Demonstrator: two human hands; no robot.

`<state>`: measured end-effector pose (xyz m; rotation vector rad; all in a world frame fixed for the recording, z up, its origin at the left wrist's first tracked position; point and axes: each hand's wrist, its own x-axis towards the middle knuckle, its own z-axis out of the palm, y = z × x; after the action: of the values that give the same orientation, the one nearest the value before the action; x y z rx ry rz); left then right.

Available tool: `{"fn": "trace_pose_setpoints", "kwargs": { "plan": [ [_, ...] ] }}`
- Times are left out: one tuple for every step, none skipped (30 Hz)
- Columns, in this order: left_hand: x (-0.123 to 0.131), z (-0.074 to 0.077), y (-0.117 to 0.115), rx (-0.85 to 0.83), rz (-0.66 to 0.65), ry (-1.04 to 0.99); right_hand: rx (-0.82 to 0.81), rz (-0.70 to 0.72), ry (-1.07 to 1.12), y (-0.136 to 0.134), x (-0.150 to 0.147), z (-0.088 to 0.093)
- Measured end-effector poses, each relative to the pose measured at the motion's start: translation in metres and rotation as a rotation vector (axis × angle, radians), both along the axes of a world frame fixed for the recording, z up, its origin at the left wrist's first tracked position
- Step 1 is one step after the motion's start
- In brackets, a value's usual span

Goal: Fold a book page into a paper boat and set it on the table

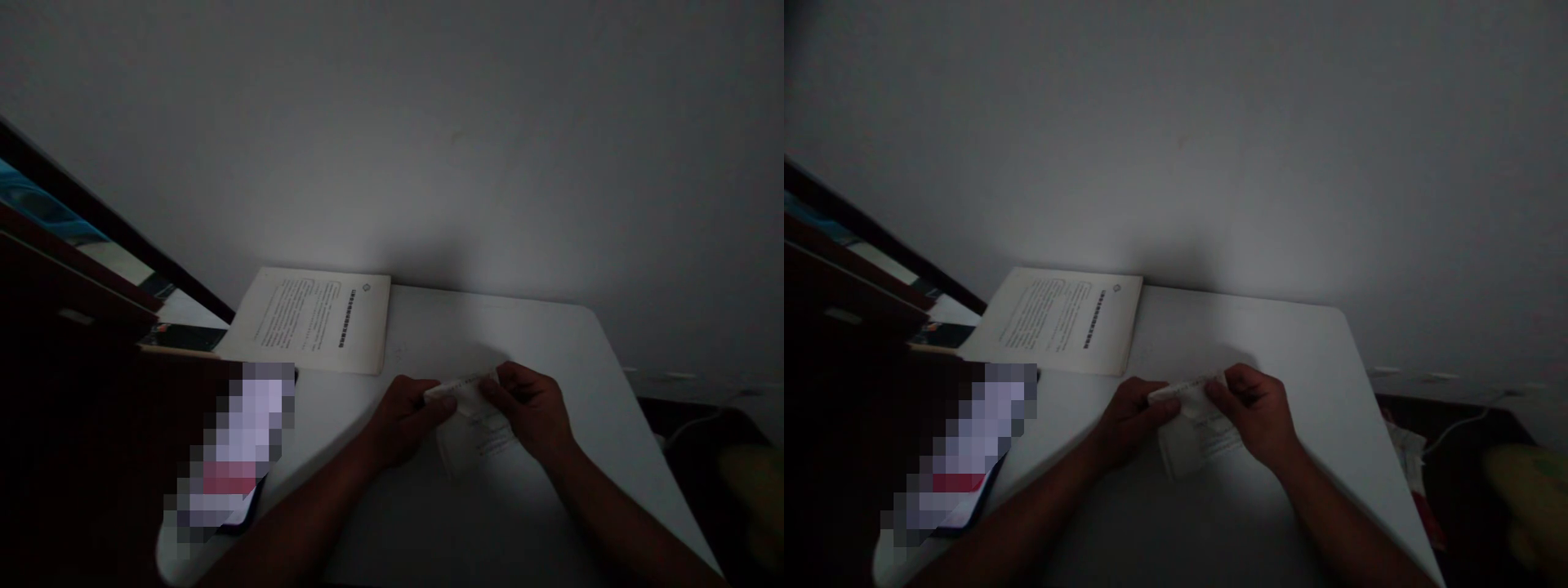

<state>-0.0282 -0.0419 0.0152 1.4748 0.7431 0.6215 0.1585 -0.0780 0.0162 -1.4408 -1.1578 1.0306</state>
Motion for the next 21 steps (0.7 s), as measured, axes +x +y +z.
{"fn": "trace_pose_setpoints", "kwargs": {
  "plan": [
    [0.0, 0.0, 0.0, -0.008, -0.006, 0.0, -0.004, 0.024, 0.0, 0.0, 0.0, 0.0],
    [0.0, 0.001, -0.001, -0.002, -0.021, 0.002, -0.007, 0.048, -0.007, -0.001, -0.001, 0.001],
    [0.0, 0.001, -0.001, 0.02, -0.044, 0.012, -0.005, 0.067, -0.029, -0.001, -0.002, 0.001],
    [0.0, 0.002, -0.001, 0.053, -0.072, 0.031, 0.006, 0.083, -0.07, -0.002, -0.003, 0.003],
    [0.0, 0.003, -0.001, 0.09, -0.102, 0.057, 0.024, 0.101, -0.129, -0.002, -0.003, 0.004],
    [0.0, 0.004, -0.001, 0.123, -0.13, 0.084, 0.058, 0.124, -0.197, -0.003, -0.004, 0.007],
    [0.0, 0.005, -0.001, 0.152, -0.153, 0.107, 0.105, 0.157, -0.263, -0.003, -0.004, 0.009],
    [0.0, 0.006, -0.001, 0.177, -0.174, 0.123, 0.159, 0.203, -0.317, -0.003, -0.005, 0.011],
    [0.0, 0.007, -0.001, 0.197, -0.196, 0.129, 0.208, 0.26, -0.354, -0.003, -0.005, 0.013],
    [0.0, 0.008, -0.001, 0.213, -0.218, 0.13, 0.246, 0.319, -0.378, -0.003, -0.005, 0.015],
    [0.0, 0.008, -0.001, 0.226, -0.239, 0.129, 0.264, 0.37, -0.397, -0.003, -0.004, 0.016],
    [0.0, 0.009, -0.001, 0.236, -0.258, 0.131, 0.262, 0.408, -0.417, -0.003, -0.004, 0.017],
    [0.0, 0.008, -0.001, 0.244, -0.272, 0.137, 0.244, 0.435, -0.438, -0.003, -0.003, 0.017],
    [0.001, 0.008, -0.001, 0.252, -0.279, 0.145, 0.223, 0.449, -0.459, -0.003, -0.003, 0.016],
    [0.001, 0.008, -0.001, 0.262, -0.279, 0.156, 0.205, 0.454, -0.478, -0.003, -0.002, 0.016],
    [0.001, 0.008, -0.001, 0.274, -0.276, 0.166, 0.192, 0.452, -0.491, -0.004, -0.002, 0.016],
    [0.001, 0.007, -0.001, 0.289, -0.278, 0.174, 0.184, 0.448, -0.499, -0.004, -0.002, 0.015],
    [0.001, 0.007, -0.001, 0.31, -0.283, 0.18, 0.178, 0.442, -0.503, -0.005, -0.003, 0.015],
    [0.001, 0.007, -0.001, 0.335, -0.29, 0.186, 0.173, 0.432, -0.503, -0.005, -0.004, 0.015],
    [0.002, 0.007, -0.001, 0.361, -0.295, 0.193, 0.166, 0.423, -0.499, -0.006, -0.005, 0.015],
    [0.002, 0.007, -0.001, 0.389, -0.297, 0.201, 0.158, 0.414, -0.49, -0.006, -0.006, 0.016]
  ]
}}
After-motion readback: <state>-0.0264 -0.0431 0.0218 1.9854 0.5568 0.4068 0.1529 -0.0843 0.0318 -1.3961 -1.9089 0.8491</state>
